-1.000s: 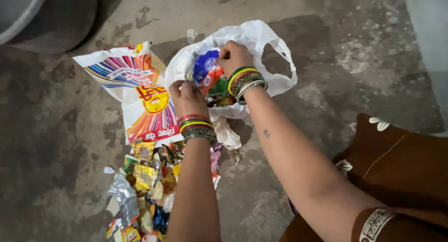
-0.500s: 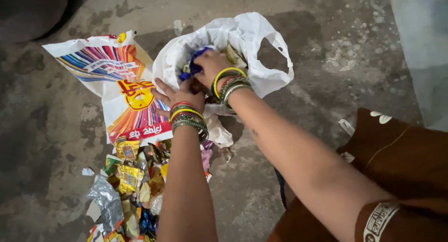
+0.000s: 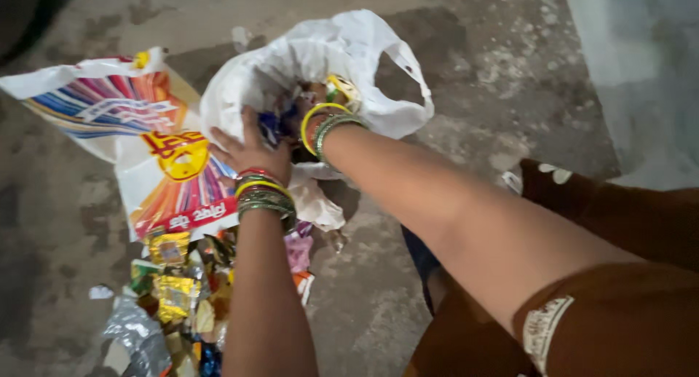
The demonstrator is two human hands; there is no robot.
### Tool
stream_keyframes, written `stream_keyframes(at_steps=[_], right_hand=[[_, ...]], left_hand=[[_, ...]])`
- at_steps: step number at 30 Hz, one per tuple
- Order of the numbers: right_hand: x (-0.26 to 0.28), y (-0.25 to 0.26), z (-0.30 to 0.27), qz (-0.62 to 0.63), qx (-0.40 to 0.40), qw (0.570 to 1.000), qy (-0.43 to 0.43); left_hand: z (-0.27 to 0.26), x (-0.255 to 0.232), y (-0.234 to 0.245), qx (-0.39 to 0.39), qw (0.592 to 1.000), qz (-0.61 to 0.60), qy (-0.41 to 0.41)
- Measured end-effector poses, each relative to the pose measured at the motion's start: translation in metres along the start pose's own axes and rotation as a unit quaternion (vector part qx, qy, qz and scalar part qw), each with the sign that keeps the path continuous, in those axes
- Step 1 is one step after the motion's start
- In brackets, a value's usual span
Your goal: The person sorts a pile of small, colorful wrappers and packaging debris on the floor, picking up handfuls and placing them into a white plastic bag. The person repeatedly scoops items from the floor and transfers them into the bag.
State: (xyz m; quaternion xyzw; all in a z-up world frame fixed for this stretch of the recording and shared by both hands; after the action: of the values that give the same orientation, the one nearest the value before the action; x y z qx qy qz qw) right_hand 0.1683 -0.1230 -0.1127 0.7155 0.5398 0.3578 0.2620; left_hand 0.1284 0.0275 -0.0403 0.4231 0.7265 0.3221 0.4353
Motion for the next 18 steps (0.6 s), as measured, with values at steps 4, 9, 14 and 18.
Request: stream_keyframes(at_steps=[4, 9, 14, 18], right_hand=[[0.012, -0.009, 0.001, -0.154, 0.071, 0.985, 0.043], [0.032, 0.023, -0.042, -0.187, 0.047, 0.974, 0.12], [0.026, 0.078, -0.073, -0.209, 0.021, 0.966, 0.152], [0.031, 0.093, -0.082, -0.234, 0.06, 0.952, 0.186]], left_hand=[[0.005, 0.002, -0.002, -0.009, 0.999, -0.022, -0.027], [-0.001, 0.002, 0.002, -0.003, 1.0, -0.015, 0.001], [-0.008, -0.003, 0.006, 0.003, 0.999, -0.026, 0.02], [-0.012, -0.006, 0.01, 0.001, 0.999, -0.026, 0.043]])
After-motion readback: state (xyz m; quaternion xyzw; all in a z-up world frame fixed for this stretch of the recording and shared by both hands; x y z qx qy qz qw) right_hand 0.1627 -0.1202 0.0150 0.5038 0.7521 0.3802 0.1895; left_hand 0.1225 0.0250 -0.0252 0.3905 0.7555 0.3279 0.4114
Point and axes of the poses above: each hand's wrist, its own z-axis towards the middle knuckle, its own y-axis out of the back of the hand, x = y × z, the point moved 8 cm from there along z, towards the middle knuckle, and after that the axes turned 9 degrees about x, right-handed, at the moved point
